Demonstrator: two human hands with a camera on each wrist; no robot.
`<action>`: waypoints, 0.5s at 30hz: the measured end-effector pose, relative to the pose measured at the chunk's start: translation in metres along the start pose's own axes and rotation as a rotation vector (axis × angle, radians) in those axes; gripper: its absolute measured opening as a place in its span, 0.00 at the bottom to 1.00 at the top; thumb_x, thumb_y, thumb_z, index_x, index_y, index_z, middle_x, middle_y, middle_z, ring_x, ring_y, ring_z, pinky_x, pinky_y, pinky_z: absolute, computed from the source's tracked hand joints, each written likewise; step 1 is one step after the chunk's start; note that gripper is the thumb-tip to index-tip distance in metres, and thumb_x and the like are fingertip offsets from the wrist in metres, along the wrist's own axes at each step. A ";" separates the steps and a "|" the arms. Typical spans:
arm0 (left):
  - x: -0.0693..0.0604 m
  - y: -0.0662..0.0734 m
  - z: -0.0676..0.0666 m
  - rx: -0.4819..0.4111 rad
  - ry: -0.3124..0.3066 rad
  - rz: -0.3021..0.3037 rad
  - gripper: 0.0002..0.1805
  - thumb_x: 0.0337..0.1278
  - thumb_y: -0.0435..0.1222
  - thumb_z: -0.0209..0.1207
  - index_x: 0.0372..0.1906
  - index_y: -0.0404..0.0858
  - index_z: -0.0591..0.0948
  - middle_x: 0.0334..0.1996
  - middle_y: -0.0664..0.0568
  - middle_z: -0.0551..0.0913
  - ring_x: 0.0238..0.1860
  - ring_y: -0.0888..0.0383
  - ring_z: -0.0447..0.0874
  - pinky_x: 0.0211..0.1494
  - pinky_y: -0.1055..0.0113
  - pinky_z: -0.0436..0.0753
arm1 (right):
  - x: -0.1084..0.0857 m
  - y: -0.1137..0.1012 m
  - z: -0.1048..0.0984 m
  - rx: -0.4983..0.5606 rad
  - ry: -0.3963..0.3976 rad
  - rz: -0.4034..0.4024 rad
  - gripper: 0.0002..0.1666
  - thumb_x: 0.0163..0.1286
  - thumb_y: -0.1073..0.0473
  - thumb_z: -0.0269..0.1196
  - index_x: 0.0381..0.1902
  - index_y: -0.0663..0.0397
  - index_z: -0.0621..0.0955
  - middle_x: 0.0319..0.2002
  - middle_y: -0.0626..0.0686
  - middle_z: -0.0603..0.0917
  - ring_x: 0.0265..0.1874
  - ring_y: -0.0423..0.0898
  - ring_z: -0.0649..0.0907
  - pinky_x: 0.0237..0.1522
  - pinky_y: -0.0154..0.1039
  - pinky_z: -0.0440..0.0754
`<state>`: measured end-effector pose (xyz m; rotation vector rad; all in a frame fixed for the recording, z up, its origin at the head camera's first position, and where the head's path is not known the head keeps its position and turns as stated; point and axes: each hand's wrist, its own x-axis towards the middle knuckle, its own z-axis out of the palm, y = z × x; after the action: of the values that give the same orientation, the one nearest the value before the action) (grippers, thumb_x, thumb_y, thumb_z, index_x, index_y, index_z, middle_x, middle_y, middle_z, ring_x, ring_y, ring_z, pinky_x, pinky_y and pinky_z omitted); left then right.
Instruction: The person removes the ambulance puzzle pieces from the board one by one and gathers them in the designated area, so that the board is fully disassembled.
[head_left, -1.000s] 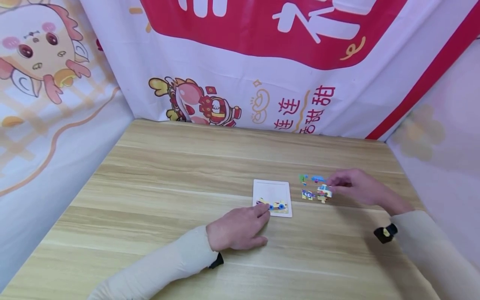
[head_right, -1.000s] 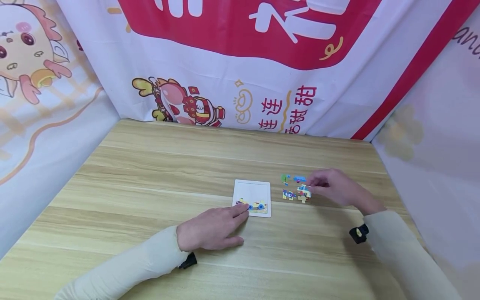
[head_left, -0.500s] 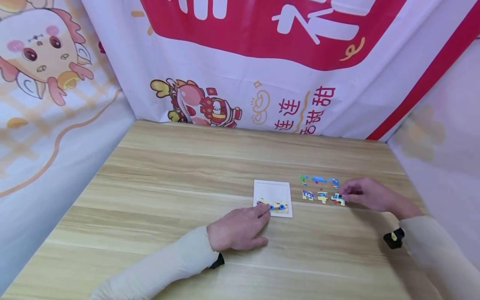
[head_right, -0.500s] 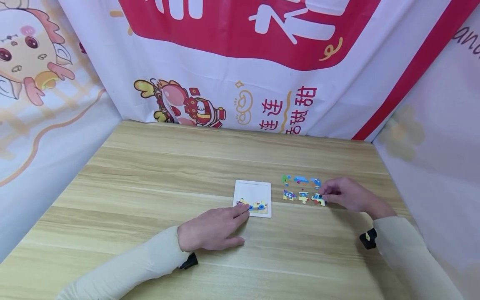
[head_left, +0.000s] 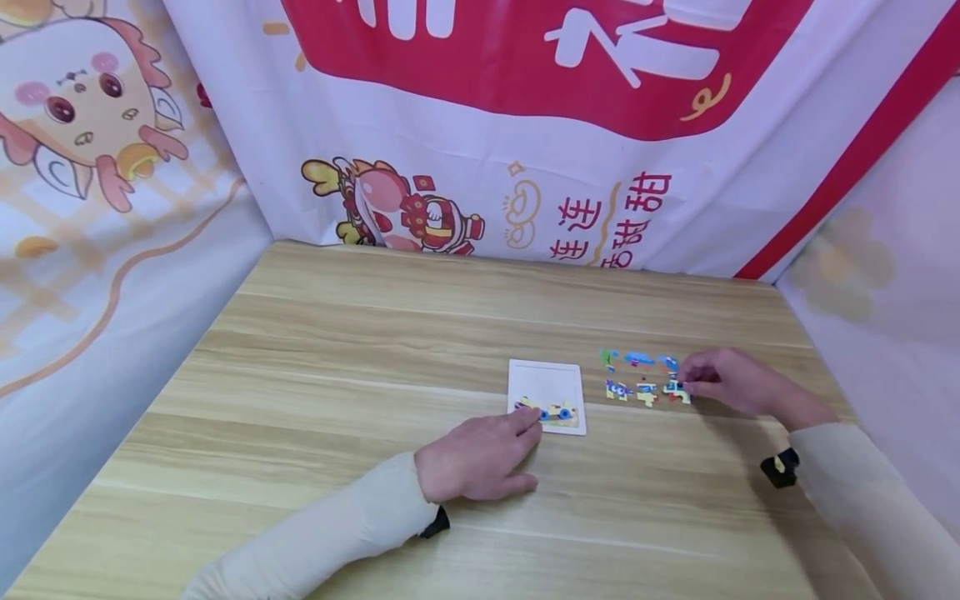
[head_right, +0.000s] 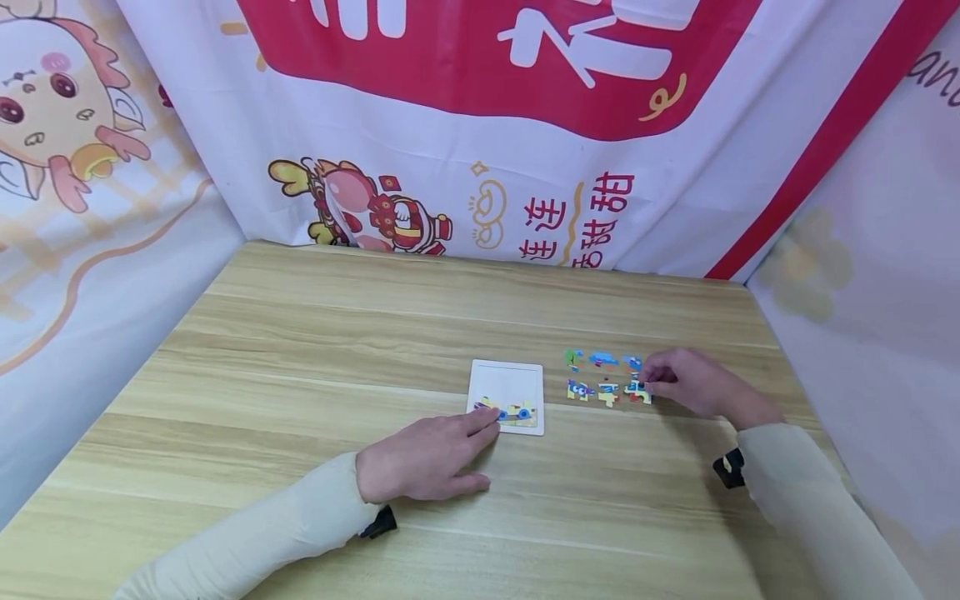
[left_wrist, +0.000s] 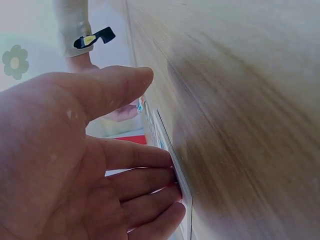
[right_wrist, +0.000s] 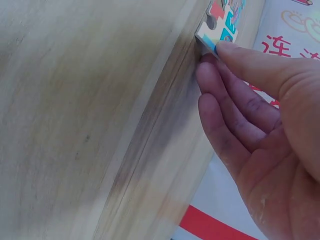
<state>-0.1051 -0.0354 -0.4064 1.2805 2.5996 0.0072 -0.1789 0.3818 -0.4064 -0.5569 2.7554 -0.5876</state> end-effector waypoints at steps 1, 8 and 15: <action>0.000 0.000 0.000 0.001 0.001 0.001 0.40 0.75 0.56 0.57 0.79 0.35 0.69 0.82 0.43 0.65 0.81 0.51 0.67 0.81 0.62 0.72 | 0.000 -0.001 0.000 -0.008 -0.001 0.002 0.04 0.72 0.64 0.70 0.41 0.49 0.88 0.37 0.43 0.90 0.38 0.35 0.85 0.42 0.31 0.86; 0.001 -0.001 0.002 0.001 0.005 0.000 0.40 0.75 0.57 0.57 0.79 0.35 0.68 0.82 0.43 0.65 0.81 0.51 0.67 0.81 0.62 0.72 | 0.000 -0.002 0.003 -0.031 0.023 -0.013 0.05 0.68 0.64 0.73 0.39 0.49 0.89 0.36 0.43 0.90 0.36 0.35 0.86 0.41 0.31 0.88; 0.001 -0.001 0.002 0.003 0.006 -0.005 0.40 0.75 0.57 0.57 0.79 0.35 0.69 0.82 0.43 0.65 0.81 0.52 0.67 0.80 0.62 0.73 | 0.000 0.000 0.005 -0.034 0.040 -0.013 0.05 0.68 0.64 0.73 0.38 0.48 0.89 0.35 0.42 0.90 0.35 0.33 0.86 0.40 0.30 0.88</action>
<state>-0.1059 -0.0354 -0.4082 1.2768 2.6091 0.0058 -0.1776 0.3799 -0.4109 -0.5773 2.8065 -0.5627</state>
